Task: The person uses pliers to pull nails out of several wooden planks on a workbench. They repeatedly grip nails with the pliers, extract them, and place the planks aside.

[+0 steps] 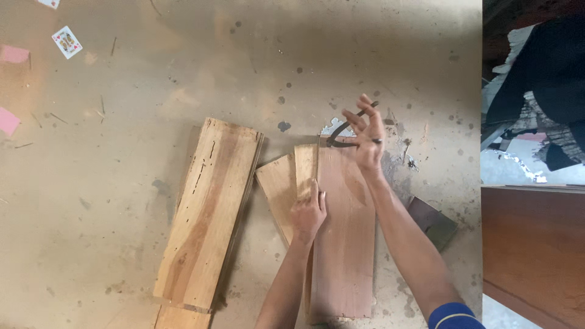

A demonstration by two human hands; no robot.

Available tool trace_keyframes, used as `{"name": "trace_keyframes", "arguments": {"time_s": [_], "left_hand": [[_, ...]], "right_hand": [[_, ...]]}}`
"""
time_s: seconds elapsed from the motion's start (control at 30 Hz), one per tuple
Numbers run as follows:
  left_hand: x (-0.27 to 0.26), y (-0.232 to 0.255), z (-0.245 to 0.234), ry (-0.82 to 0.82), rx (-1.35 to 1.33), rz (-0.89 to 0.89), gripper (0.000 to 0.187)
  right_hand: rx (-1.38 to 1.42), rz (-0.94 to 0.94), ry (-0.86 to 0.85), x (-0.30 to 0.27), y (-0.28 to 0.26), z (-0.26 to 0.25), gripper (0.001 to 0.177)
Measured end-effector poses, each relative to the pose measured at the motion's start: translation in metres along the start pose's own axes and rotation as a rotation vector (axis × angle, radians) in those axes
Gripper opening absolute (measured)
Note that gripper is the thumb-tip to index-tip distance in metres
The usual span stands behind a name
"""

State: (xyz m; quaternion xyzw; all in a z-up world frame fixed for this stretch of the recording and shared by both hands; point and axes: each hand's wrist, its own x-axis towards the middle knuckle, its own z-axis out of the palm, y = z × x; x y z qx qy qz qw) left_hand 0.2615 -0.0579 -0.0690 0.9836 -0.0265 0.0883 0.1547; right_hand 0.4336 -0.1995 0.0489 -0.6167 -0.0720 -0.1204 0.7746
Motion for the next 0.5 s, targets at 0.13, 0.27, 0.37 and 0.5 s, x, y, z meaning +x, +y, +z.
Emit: {"name": "trace_keyframes", "arguments": {"time_s": [0.13, 0.27, 0.37, 0.5], "left_hand": [[0.003, 0.000, 0.001, 0.038, 0.005, -0.015, 0.044], [0.003, 0.001, 0.002, 0.018, 0.023, -0.032, 0.044], [0.001, 0.001, -0.004, -0.048, -0.016, -0.031, 0.043], [0.001, 0.002, -0.004, -0.085, -0.018, -0.042, 0.043]], "right_hand": [[-0.245, -0.046, -0.025, -0.002, 0.021, -0.005, 0.055], [-0.498, -0.130, 0.031, -0.002, 0.034, -0.009, 0.014], [-0.667, -0.187, 0.130, 0.003, 0.050, -0.015, 0.021], [-0.731, -0.071, 0.223, 0.013, 0.040, -0.008, 0.018]]}}
